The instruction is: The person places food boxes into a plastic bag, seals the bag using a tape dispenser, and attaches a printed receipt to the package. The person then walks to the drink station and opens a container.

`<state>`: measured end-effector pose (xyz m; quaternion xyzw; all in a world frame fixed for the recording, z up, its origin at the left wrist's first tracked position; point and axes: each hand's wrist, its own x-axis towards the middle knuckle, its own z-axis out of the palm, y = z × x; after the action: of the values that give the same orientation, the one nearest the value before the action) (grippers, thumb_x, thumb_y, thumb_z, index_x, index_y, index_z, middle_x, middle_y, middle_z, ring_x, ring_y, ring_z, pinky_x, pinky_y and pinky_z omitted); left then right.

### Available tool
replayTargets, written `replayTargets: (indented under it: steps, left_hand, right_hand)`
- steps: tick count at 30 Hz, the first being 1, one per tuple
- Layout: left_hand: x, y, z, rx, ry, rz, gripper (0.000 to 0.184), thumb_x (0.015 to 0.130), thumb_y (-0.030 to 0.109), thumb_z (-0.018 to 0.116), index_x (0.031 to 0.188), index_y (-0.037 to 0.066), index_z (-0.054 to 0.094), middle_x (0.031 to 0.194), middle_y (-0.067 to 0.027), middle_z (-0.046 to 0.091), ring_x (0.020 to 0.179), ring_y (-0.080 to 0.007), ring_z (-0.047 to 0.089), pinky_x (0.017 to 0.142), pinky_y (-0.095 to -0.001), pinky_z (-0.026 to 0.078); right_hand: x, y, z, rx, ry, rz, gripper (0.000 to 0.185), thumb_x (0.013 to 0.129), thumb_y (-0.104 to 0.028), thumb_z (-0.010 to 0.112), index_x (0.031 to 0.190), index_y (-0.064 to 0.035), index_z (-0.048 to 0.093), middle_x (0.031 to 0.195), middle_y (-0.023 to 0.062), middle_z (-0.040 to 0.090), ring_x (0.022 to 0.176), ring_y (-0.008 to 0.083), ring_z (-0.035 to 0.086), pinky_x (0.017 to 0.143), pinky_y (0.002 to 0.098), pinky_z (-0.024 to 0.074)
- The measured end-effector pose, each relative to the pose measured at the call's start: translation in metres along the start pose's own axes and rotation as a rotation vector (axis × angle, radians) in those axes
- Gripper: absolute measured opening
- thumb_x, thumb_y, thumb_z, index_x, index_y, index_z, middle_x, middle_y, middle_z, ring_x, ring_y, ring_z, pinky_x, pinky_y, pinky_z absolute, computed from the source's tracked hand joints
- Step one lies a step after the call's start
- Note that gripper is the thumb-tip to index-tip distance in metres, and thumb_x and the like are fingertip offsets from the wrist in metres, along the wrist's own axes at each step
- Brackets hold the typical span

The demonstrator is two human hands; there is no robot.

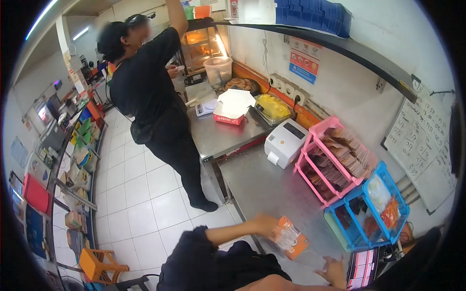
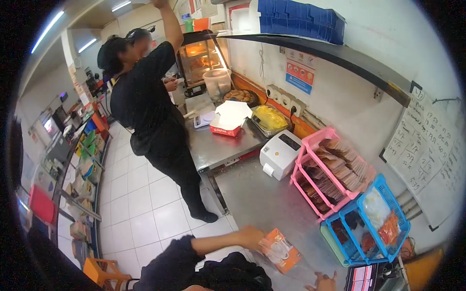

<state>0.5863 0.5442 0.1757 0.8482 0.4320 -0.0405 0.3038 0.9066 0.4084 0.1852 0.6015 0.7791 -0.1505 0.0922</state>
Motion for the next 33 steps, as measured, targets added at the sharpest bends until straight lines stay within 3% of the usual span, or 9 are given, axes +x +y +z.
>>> replayTargets:
  steps: [2,6,8,14,20,22,26,29,33]
  left_hand:
    - [0.008,-0.010,-0.004,0.112,-0.076,-0.041,0.023,0.075,0.029,0.060,0.082,0.008,0.060,0.078,-0.0077,0.062,0.075,-0.0211,0.061,0.068,-0.0342,0.044]
    - [0.016,0.012,-0.037,-0.482,0.197,0.654,0.018,0.084,0.024,0.054,0.088,0.006,0.059,0.082,-0.0090,0.060,0.082,-0.0200,0.058,0.075,-0.0324,0.042]
    - [0.021,0.037,-0.025,-0.980,0.000,0.549,0.017,0.084,0.019,0.056,0.089,0.003,0.058,0.081,-0.0068,0.059,0.080,-0.0161,0.056,0.069,-0.0281,0.043]
    - [0.052,0.081,0.025,-0.651,-0.240,0.553,0.037,0.074,0.022,0.067,0.096,0.005,0.043,0.072,-0.0084,0.058,0.067,-0.0193,0.060,0.058,-0.0319,0.045]
    - [0.054,0.088,0.090,-0.715,0.201,0.372,0.036,0.070,0.008,0.062,0.097,0.006,0.039,0.064,-0.0138,0.054,0.060,-0.0279,0.059,0.052,-0.0339,0.044]
    - [0.051,0.093,0.109,-1.186,0.182,0.157,0.033,0.070,0.004,0.058,0.097,0.006,0.039,0.063,-0.0165,0.053,0.060,-0.0328,0.058,0.051,-0.0366,0.045]
    - [0.036,0.118,0.124,-0.848,0.236,0.472,0.026,0.073,0.007,0.056,0.094,0.004,0.041,0.063,-0.0178,0.054,0.058,-0.0345,0.058,0.051,-0.0399,0.045]
    - [0.031,0.113,0.126,-0.230,-0.190,0.497,0.024,0.076,0.021,0.057,0.086,0.003,0.045,0.071,-0.0190,0.057,0.066,-0.0345,0.059,0.061,-0.0424,0.047]
    - [0.031,0.068,0.092,-0.079,-0.126,0.889,0.055,0.070,0.039,0.065,0.110,0.007,0.045,0.098,-0.0184,0.056,0.095,-0.0306,0.054,0.081,-0.0404,0.042]
  right_hand:
    - [-0.009,-0.001,-0.026,-0.064,0.020,-0.085,0.039,0.064,-0.036,0.070,0.090,-0.0088,0.061,0.068,0.0041,0.061,0.082,0.0221,0.059,0.093,0.0450,0.0338]
    - [-0.009,-0.017,-0.048,-0.225,0.130,-0.112,0.011,0.065,-0.021,0.062,0.064,-0.0102,0.059,0.065,0.0091,0.057,0.076,0.0254,0.055,0.076,0.0402,0.0404]
    - [0.004,-0.027,-0.059,-0.226,0.409,-0.295,0.010,0.068,-0.015,0.057,0.061,-0.0098,0.056,0.064,0.0079,0.052,0.073,0.0243,0.050,0.071,0.0371,0.0411]
    - [0.037,-0.050,-0.036,0.143,0.444,-0.285,0.015,0.061,-0.009,0.057,0.076,-0.0092,0.056,0.073,0.0023,0.054,0.072,0.0181,0.054,0.062,0.0307,0.0459]
    - [0.031,-0.054,0.015,0.580,0.773,-0.182,0.027,0.070,-0.008,0.060,0.096,-0.0072,0.056,0.110,0.0082,0.056,0.089,0.0218,0.059,0.073,0.0326,0.0491]
    - [0.047,-0.062,0.034,0.708,0.921,0.148,0.021,0.072,-0.013,0.059,0.093,-0.0069,0.058,0.106,0.0076,0.058,0.091,0.0245,0.059,0.079,0.0345,0.0467]
    - [0.095,-0.047,0.144,0.071,0.800,0.173,0.020,0.072,-0.020,0.059,0.087,-0.0069,0.060,0.097,0.0066,0.062,0.091,0.0274,0.058,0.088,0.0401,0.0403]
    - [0.110,-0.050,0.151,0.493,0.526,0.009,0.019,0.072,-0.020,0.057,0.085,-0.0078,0.061,0.092,0.0074,0.062,0.088,0.0273,0.058,0.085,0.0399,0.0409]
    - [0.108,-0.046,0.166,0.826,0.316,-0.041,0.017,0.071,-0.019,0.055,0.082,-0.0088,0.062,0.084,0.0087,0.062,0.083,0.0271,0.059,0.079,0.0384,0.0427]
